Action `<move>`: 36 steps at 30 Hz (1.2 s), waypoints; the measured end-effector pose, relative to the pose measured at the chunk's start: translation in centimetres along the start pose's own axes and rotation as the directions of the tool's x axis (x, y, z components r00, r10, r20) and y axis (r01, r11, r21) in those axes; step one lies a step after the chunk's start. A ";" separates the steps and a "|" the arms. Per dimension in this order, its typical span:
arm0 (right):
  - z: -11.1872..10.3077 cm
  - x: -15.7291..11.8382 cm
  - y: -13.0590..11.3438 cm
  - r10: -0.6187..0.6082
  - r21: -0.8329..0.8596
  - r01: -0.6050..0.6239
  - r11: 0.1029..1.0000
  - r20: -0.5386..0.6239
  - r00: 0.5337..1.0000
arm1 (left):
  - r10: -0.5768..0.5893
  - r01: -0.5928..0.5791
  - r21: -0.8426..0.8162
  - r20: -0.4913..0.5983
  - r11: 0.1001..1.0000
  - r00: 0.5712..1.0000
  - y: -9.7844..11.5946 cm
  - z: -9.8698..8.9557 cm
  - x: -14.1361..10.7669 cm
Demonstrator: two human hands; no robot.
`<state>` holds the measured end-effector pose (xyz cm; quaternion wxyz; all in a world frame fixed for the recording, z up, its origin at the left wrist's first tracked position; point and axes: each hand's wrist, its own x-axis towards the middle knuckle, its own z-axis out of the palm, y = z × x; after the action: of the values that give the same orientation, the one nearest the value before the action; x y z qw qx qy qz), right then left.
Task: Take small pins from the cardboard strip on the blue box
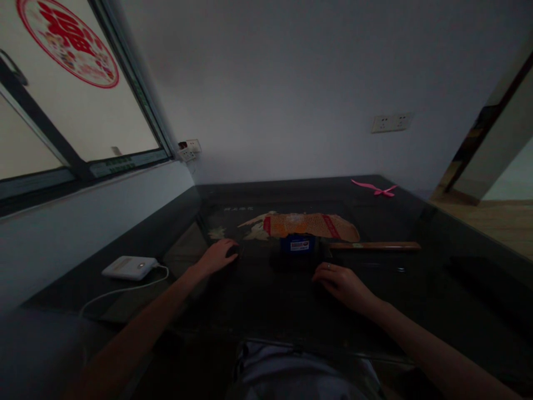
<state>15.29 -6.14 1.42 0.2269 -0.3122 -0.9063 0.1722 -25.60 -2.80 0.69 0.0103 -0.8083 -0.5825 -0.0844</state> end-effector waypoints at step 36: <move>-0.1 -0.1 0.0 -0.002 -0.012 0.002 1.000 0.000 1.000 | -0.565 0.520 0.236 0.197 0.821 0.801 3.3 -2.1 6.4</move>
<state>15.44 -6.20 1.44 0.2250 -0.3128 -0.9076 0.1666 -20.81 1.94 3.97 -0.0213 -0.6071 -0.7910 0.0724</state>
